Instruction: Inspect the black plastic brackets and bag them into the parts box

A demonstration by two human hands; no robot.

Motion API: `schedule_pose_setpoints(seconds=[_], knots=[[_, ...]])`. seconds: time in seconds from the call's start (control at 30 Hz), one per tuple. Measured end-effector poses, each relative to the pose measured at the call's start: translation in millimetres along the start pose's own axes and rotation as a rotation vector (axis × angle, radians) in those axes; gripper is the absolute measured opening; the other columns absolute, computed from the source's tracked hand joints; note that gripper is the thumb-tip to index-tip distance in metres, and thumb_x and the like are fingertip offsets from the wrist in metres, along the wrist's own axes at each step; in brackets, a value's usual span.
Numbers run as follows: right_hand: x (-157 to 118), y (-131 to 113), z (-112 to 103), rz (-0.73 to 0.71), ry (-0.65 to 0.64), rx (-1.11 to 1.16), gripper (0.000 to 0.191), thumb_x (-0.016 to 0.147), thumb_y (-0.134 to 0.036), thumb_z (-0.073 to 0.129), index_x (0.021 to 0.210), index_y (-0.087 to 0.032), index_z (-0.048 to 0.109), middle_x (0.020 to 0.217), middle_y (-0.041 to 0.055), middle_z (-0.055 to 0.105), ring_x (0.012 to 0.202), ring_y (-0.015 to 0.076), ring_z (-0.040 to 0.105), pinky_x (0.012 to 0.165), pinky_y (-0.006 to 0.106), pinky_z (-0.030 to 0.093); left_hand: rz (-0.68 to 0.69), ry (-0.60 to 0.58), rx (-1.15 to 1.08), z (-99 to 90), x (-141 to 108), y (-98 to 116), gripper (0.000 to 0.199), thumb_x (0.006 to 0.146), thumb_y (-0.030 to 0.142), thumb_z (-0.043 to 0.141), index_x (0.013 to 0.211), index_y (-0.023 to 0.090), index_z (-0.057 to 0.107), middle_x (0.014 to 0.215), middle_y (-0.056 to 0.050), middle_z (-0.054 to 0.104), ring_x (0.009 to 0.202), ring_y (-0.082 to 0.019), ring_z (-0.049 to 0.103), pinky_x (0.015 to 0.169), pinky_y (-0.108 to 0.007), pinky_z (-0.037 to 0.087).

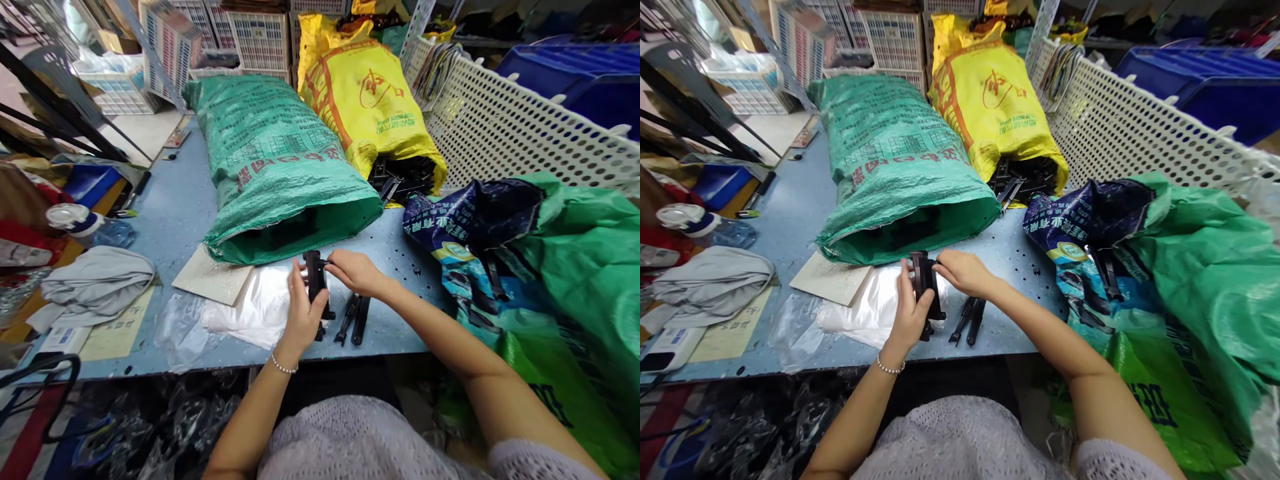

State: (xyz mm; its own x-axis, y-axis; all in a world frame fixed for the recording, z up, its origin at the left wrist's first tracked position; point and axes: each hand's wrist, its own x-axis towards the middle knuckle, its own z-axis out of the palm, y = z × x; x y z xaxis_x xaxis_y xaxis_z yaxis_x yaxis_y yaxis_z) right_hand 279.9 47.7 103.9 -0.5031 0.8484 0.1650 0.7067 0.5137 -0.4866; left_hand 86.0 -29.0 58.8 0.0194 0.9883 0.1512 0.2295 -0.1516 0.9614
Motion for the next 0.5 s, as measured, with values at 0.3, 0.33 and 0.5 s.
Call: schedule_pose_setpoints(seconds=[0.3, 0.33, 0.5], knots=[[-48, -65, 26, -0.072, 0.051, 0.223, 0.038, 0.093, -0.048, 0.045, 0.065, -0.023, 0.045, 0.065, 0.0039, 0.046, 0.064, 0.0186, 0.043, 0.064, 0.034, 0.037, -0.544, -0.512, -0.624, -14.8, 31, 10, 0.094, 0.083, 0.083, 0.007, 0.105, 0.013, 0.066, 0.08, -0.016, 0.068, 0.075, -0.026, 0.066, 0.064, -0.037, 0.05], [-55, -71, 42, -0.038, 0.041, 0.315, 0.038, 0.093, -0.047, 0.044, 0.064, -0.023, 0.044, 0.064, 0.003, 0.045, 0.063, 0.0177, 0.043, 0.063, 0.033, 0.037, -0.523, -0.488, -0.686, -15.7, 42, 17, 0.093, 0.082, 0.085, 0.01, 0.11, 0.013, 0.064, 0.086, -0.017, 0.07, 0.079, -0.027, 0.067, 0.067, -0.038, 0.051], [-58, -47, 71, 0.532, 0.177, 0.832, 0.043, 0.093, -0.052, 0.039, 0.06, -0.024, 0.037, 0.053, -0.0027, 0.035, 0.048, 0.0127, 0.032, 0.047, 0.028, 0.028, -0.126, -0.353, -0.56, -30.9, 31, 55, 0.09, 0.079, 0.088, 0.013, 0.11, 0.022, 0.065, 0.097, -0.015, 0.071, 0.105, -0.031, 0.064, 0.093, -0.049, 0.049]])
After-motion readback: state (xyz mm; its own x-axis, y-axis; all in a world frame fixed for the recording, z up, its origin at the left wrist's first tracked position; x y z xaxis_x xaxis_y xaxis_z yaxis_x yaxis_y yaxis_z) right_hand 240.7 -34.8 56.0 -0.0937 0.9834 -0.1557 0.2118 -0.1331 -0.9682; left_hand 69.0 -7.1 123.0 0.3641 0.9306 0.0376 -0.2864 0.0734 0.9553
